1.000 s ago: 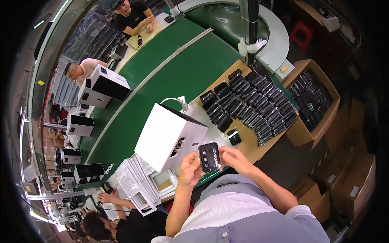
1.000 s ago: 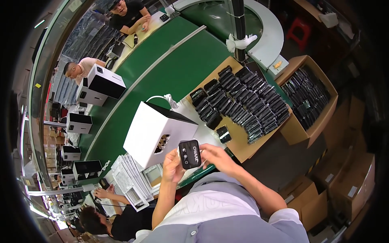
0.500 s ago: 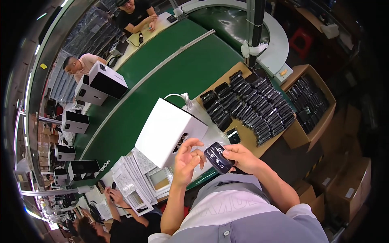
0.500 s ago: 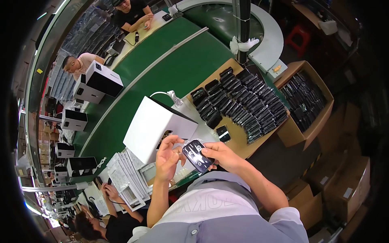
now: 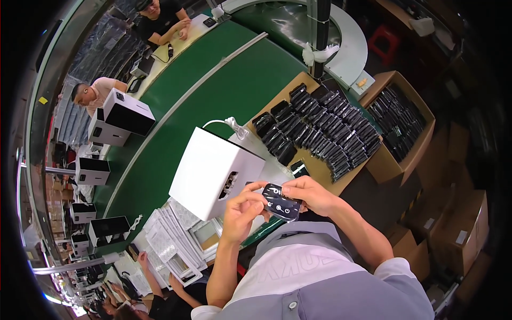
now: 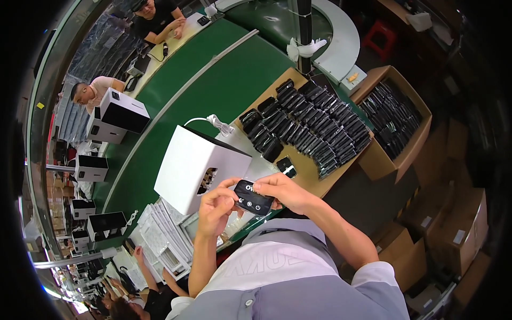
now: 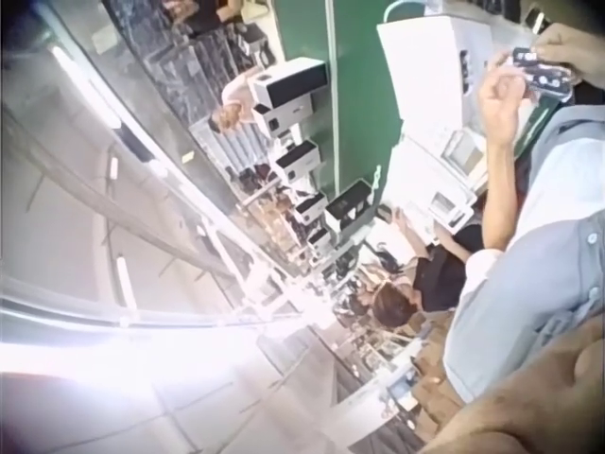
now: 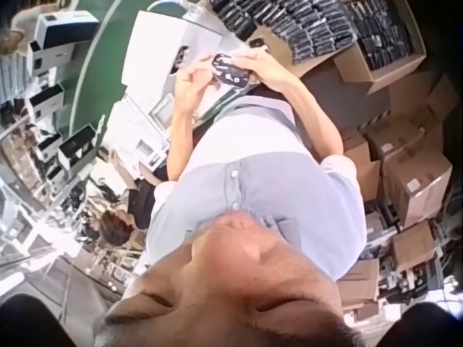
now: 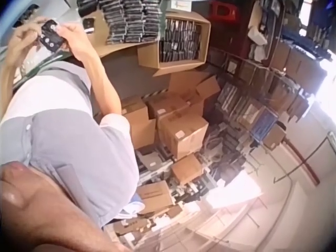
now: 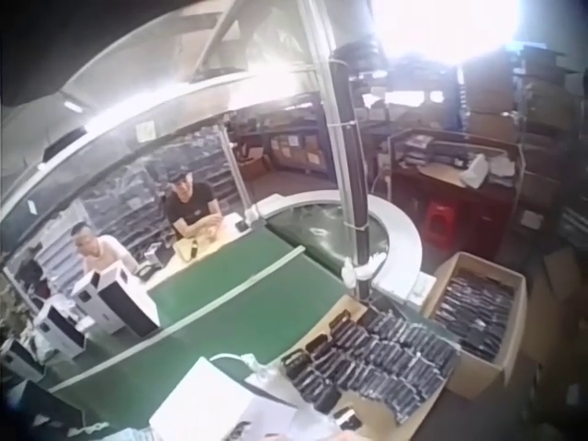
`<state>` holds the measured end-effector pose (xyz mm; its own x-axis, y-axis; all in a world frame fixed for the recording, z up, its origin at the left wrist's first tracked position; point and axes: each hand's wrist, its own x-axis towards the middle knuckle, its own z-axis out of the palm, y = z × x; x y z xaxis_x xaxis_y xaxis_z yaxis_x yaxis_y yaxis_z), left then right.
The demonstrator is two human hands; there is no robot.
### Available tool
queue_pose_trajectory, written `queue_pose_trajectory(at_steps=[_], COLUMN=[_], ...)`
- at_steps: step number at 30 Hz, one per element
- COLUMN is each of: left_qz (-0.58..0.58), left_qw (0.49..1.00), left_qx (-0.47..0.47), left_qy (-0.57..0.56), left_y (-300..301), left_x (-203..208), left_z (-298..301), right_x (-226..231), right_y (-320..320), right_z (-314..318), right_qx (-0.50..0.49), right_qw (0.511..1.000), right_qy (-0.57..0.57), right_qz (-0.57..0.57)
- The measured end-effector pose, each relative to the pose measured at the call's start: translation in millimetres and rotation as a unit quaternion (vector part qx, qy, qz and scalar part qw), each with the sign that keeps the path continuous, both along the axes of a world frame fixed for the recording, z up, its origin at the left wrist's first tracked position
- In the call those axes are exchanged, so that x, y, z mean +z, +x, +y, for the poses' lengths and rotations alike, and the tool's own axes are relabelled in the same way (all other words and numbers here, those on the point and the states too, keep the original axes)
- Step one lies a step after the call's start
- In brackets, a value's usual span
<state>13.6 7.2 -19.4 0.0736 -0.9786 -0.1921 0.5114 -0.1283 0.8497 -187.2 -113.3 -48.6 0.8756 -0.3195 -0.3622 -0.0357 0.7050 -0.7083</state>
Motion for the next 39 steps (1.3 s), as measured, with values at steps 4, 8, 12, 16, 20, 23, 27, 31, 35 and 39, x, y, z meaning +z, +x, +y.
queue_pose_trajectory(at_steps=[4, 8, 12, 16, 20, 23, 27, 31, 35, 39], left_qz=[0.012, 0.010, 0.004, -0.020, -0.041, -0.035, -0.051, -0.106, -0.181, -0.210], left_qw=[0.996, 0.994, 0.985, 0.977, 0.972, 0.968, 0.967, 0.961, 0.948, 0.950], left_qx=[0.045, 0.082, 0.165, 0.207, 0.223, 0.243, 0.250, 0.254, 0.259, 0.231], left_qy=[0.082, 0.071, 0.046, 0.052, 0.055, 0.044, 0.026, 0.012, 0.024, -0.005], left_y=[-9, -15, -13, -17, -23, -28, -30, -29, -28, -36], left_x=[-2, -11, -9, -1, -3, -2, -1, -8, -7, 4], left_z=[2, 5, 4, -2, -8, -8, -6, -1, 2, -1], right_x=[1, 1, 4, 7, 11, 9, 10, 11, 7, -3], right_y=[-2, -6, -13, -22, 0, 10, 5, 3, 5, 18], right_z=[2, 6, 12, 31, 36, 31, 24, 26, 34, 41], right_qx=[-0.037, -0.056, -0.195, -0.261, -0.307, -0.332, -0.325, -0.323, -0.342, -0.390], right_qw=[0.997, 0.994, 0.959, 0.767, 0.678, 0.647, 0.650, 0.723, 0.826, 0.898], right_qy=[-0.048, -0.063, -0.198, -0.586, -0.667, -0.686, -0.687, -0.610, -0.449, -0.198], right_qz=[0.052, 0.065, 0.050, 0.022, 0.032, 0.019, 0.000, 0.002, 0.012, -0.039])
